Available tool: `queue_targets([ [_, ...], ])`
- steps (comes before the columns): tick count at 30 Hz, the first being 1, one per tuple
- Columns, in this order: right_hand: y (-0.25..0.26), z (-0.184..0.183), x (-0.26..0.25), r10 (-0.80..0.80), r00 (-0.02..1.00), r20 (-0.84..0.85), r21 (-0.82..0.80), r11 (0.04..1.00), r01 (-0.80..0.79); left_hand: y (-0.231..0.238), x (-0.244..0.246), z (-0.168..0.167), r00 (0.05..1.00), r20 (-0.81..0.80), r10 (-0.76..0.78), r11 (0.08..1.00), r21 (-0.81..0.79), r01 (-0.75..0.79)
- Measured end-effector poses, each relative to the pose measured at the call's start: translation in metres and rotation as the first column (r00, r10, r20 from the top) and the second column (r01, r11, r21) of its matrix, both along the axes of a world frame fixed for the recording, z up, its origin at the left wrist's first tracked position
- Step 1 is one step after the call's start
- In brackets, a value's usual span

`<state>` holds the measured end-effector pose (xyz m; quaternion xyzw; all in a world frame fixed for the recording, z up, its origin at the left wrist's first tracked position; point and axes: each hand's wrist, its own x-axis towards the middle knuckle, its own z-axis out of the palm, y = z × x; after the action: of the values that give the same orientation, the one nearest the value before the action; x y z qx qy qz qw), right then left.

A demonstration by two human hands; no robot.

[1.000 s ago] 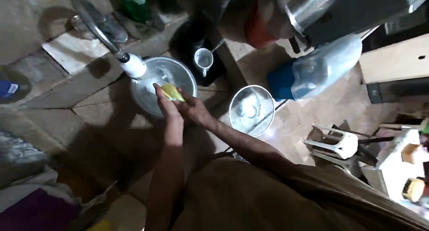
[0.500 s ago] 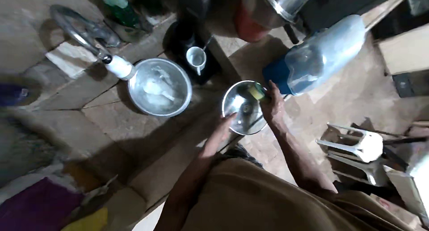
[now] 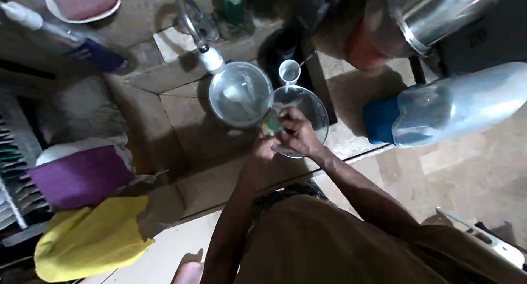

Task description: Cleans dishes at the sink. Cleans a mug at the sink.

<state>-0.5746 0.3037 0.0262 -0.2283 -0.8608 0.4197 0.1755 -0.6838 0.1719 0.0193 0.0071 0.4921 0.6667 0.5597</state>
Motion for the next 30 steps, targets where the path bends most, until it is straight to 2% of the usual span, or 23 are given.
queue_targets([
  [1, 0.002, -0.001, -0.001, 0.067, 0.998, -0.004, 0.001, 0.998, -0.067, -0.008, -0.010, 0.001, 0.999, -0.016, -0.031, 0.997, 0.075, 0.032],
  [3, 0.025, -0.005, -0.006, -0.023, 0.999, 0.034, 0.157, 0.987, 0.018, -0.023, -0.025, 0.011, 0.992, -0.009, -0.128, 0.971, 0.200, 0.127],
  [5, 0.033, -0.007, -0.031, -0.167, 0.985, 0.031, 0.236, 0.959, 0.155, -0.032, -0.030, 0.017, 0.979, -0.002, -0.203, 0.956, 0.214, 0.199],
  [6, 0.021, -0.004, -0.045, -0.167, 0.986, 0.015, 0.196, 0.967, 0.161, -0.034, -0.028, 0.015, 0.981, -0.010, -0.196, 0.965, 0.178, 0.194],
  [8, -0.020, 0.003, -0.052, 0.009, 0.999, -0.052, 0.036, 0.999, -0.007, -0.039, -0.025, 0.008, 0.998, -0.014, -0.060, 0.998, 0.033, 0.060],
  [9, -0.031, 0.005, -0.045, 0.115, 0.991, -0.062, -0.001, 0.993, -0.115, -0.042, -0.030, 0.006, 0.999, -0.018, -0.031, 0.999, 0.033, 0.032],
  [10, -0.031, 0.005, -0.036, 0.167, 0.985, -0.036, 0.028, 0.986, -0.166, -0.047, -0.039, 0.007, 0.998, -0.027, -0.053, 0.994, 0.092, 0.055],
  [11, -0.022, 0.003, -0.029, 0.137, 0.991, 0.005, 0.094, 0.986, -0.137, -0.053, -0.048, 0.010, 0.996, -0.018, -0.092, 0.983, 0.157, 0.094],
  [13, -0.002, -0.004, -0.032, -0.081, 0.993, 0.081, 0.246, 0.967, 0.058, -0.064, -0.055, 0.013, 0.986, 0.025, -0.164, 0.957, 0.248, 0.152],
  [14, 0.001, -0.005, -0.046, -0.166, 0.984, 0.069, 0.281, 0.949, 0.141, -0.066, -0.056, 0.011, 0.981, 0.028, -0.190, 0.947, 0.269, 0.176],
  [15, -0.007, -0.001, -0.063, -0.186, 0.982, 0.043, 0.272, 0.948, 0.167, -0.066, -0.054, 0.006, 0.982, 0.016, -0.187, 0.948, 0.267, 0.176],
  [16, -0.023, 0.004, -0.074, -0.134, 0.991, 0.020, 0.228, 0.965, 0.126, -0.067, -0.050, 0.002, 0.986, 0.002, -0.164, 0.961, 0.226, 0.159],
  [18, -0.051, 0.009, -0.083, 0.073, 0.997, -0.037, 0.181, 0.981, -0.065, -0.069, -0.045, 0.007, 0.997, 0.002, -0.075, 0.996, 0.053, 0.075],
  [20, -0.045, 0.009, -0.082, 0.149, 0.989, 0.017, 0.269, 0.952, -0.149, -0.075, -0.051, 0.011, 0.997, 0.006, -0.076, 0.996, 0.046, 0.075],
  [22, -0.021, 0.007, -0.076, 0.011, 0.997, 0.071, 0.382, 0.924, -0.037, -0.083, -0.057, 0.013, 0.984, 0.015, -0.178, 0.960, 0.220, 0.171],
  [25, -0.003, 0.010, -0.060, -0.138, 0.985, 0.104, 0.498, 0.864, 0.069, -0.088, -0.064, 0.015, 0.993, 0.018, -0.117, 0.952, 0.288, 0.107],
  [27, -0.026, 0.012, -0.038, -0.098, 0.982, 0.159, 0.447, 0.894, 0.017, -0.091, -0.069, 0.010, 0.999, 0.014, -0.038, 0.958, 0.286, 0.032],
  [30, -0.089, 0.006, -0.026, 0.073, 0.986, 0.152, 0.262, 0.958, -0.112, -0.089, -0.072, -0.003, 0.994, -0.099, 0.043, 0.969, 0.248, -0.017],
])
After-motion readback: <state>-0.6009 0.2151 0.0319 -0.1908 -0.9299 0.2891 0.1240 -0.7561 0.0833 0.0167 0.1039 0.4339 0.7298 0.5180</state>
